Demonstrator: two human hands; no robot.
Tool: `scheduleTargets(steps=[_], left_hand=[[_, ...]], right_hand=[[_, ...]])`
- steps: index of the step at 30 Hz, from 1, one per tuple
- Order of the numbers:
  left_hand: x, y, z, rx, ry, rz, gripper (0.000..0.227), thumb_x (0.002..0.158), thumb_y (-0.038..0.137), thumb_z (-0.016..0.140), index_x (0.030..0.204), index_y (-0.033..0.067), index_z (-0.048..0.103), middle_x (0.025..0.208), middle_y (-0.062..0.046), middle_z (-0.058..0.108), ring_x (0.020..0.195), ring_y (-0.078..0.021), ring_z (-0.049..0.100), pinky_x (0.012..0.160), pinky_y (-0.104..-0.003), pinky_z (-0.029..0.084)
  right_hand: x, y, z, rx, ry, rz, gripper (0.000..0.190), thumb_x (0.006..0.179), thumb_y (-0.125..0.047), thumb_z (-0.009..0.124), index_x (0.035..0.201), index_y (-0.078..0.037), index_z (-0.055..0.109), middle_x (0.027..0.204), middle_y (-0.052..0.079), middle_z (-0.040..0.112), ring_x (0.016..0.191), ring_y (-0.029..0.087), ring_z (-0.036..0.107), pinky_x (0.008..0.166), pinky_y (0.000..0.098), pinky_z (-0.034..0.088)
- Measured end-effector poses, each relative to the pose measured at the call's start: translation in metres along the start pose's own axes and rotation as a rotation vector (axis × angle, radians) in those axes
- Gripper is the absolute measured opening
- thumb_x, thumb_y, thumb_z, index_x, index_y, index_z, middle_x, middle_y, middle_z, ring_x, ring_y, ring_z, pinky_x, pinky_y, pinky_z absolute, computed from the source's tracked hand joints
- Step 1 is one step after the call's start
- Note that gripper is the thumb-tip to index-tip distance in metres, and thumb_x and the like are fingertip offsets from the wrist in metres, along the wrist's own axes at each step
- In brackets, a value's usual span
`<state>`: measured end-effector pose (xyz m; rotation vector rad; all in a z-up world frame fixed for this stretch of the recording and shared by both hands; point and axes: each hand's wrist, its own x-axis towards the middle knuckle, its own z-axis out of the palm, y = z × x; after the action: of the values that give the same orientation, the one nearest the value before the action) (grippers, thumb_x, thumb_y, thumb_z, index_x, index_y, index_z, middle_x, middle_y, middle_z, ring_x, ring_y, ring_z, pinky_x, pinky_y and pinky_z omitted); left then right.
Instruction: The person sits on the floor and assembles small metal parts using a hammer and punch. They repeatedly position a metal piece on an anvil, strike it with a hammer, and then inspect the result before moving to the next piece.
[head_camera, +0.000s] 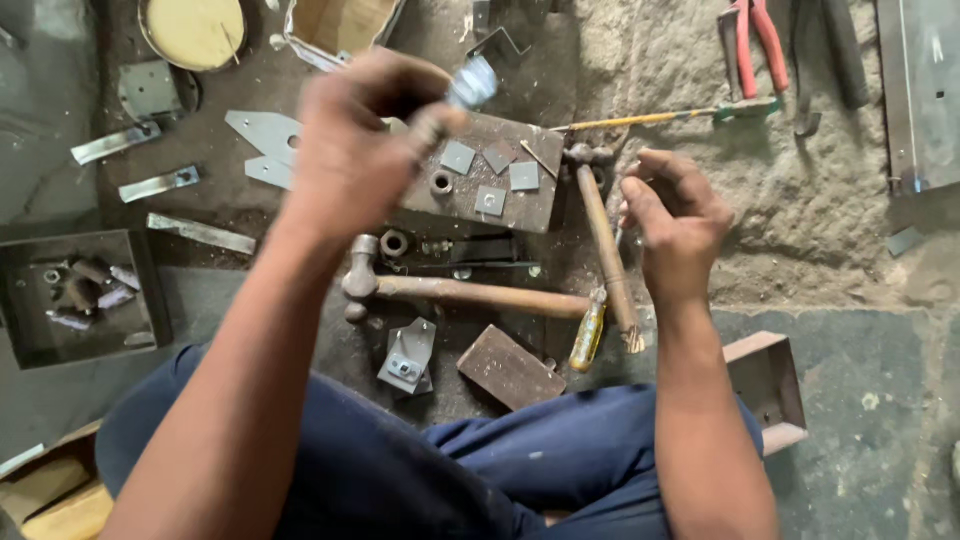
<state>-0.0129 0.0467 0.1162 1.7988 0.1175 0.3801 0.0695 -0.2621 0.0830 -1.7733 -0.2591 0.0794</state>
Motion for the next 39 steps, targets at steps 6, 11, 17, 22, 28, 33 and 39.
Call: scheduleTargets(steps=[6, 11, 17, 22, 28, 33, 39], left_hand=[[-0.018, 0.023, -0.035, -0.713, 0.399, -0.152, 0.011, 0.095, 0.008, 0.078, 0.101, 0.0003, 0.074, 0.087, -0.005, 0.072, 0.075, -0.0137, 0.066, 0.071, -0.028, 0.054], [-0.018, 0.020, -0.105, -1.115, 0.613, -0.019, 0.008, 0.094, 0.005, 0.072, 0.088, 0.0050, 0.067, 0.077, -0.007, 0.064, 0.074, -0.0189, 0.066, 0.069, -0.035, 0.056], [-0.040, 0.016, -0.130, -1.127, 0.672, 0.063, 0.009, 0.104, 0.008, 0.070, 0.097, 0.0027, 0.067, 0.086, -0.010, 0.068, 0.075, -0.0170, 0.064, 0.070, -0.032, 0.055], [-0.034, 0.006, -0.132, -1.157, 0.635, 0.022, 0.014, 0.105, 0.015, 0.073, 0.104, 0.0007, 0.070, 0.097, -0.011, 0.072, 0.081, -0.0171, 0.066, 0.072, -0.031, 0.055], [-0.045, 0.014, -0.144, -1.228, 0.763, 0.065, 0.024, 0.101, 0.020, 0.073, 0.113, -0.0003, 0.069, 0.100, -0.011, 0.072, 0.083, -0.0166, 0.067, 0.073, -0.030, 0.056], [-0.060, 0.006, -0.159, -1.254, 0.845, 0.096, 0.028, 0.105, 0.020, 0.074, 0.115, -0.0048, 0.067, 0.104, -0.012, 0.071, 0.086, -0.0162, 0.067, 0.074, -0.030, 0.056], [-0.052, -0.014, -0.164, -1.319, 0.835, 0.107, 0.032, 0.103, 0.020, 0.076, 0.121, -0.0049, 0.066, 0.101, -0.012, 0.071, 0.083, -0.0156, 0.066, 0.072, -0.030, 0.056]], right_hand=[[-0.006, 0.035, 0.027, -0.140, 0.011, 0.129, 0.013, 0.096, -0.002, 0.074, 0.110, -0.001, 0.074, 0.089, 0.007, 0.070, 0.071, 0.011, 0.062, 0.063, 0.0257, 0.049], [-0.041, 0.005, 0.097, -0.467, -0.381, -0.293, 0.013, 0.092, -0.004, 0.073, 0.104, -0.002, 0.074, 0.099, 0.012, 0.073, 0.093, 0.023, 0.072, 0.085, 0.0325, 0.057], [-0.033, -0.012, 0.205, -0.598, -0.562, -0.382, 0.013, 0.091, -0.012, 0.073, 0.103, -0.006, 0.074, 0.100, 0.011, 0.071, 0.091, 0.031, 0.071, 0.080, 0.0385, 0.056], [-0.001, -0.018, 0.244, -0.646, -0.534, -0.377, 0.012, 0.091, -0.012, 0.072, 0.102, -0.007, 0.076, 0.099, 0.012, 0.071, 0.089, 0.032, 0.070, 0.080, 0.0405, 0.056], [0.013, -0.002, 0.270, -0.744, -0.541, -0.429, 0.013, 0.089, -0.019, 0.075, 0.096, -0.008, 0.077, 0.092, 0.013, 0.072, 0.089, 0.035, 0.071, 0.081, 0.0436, 0.055], [0.048, 0.019, 0.344, -0.550, -0.409, -0.231, 0.024, 0.087, -0.025, 0.075, 0.099, -0.004, 0.074, 0.089, 0.014, 0.077, 0.085, 0.029, 0.077, 0.079, 0.0391, 0.058], [0.079, 0.045, 0.406, -0.623, -0.373, -0.153, 0.032, 0.077, -0.024, 0.081, 0.097, -0.001, 0.073, 0.085, 0.017, 0.076, 0.080, 0.028, 0.075, 0.075, 0.0392, 0.057]])
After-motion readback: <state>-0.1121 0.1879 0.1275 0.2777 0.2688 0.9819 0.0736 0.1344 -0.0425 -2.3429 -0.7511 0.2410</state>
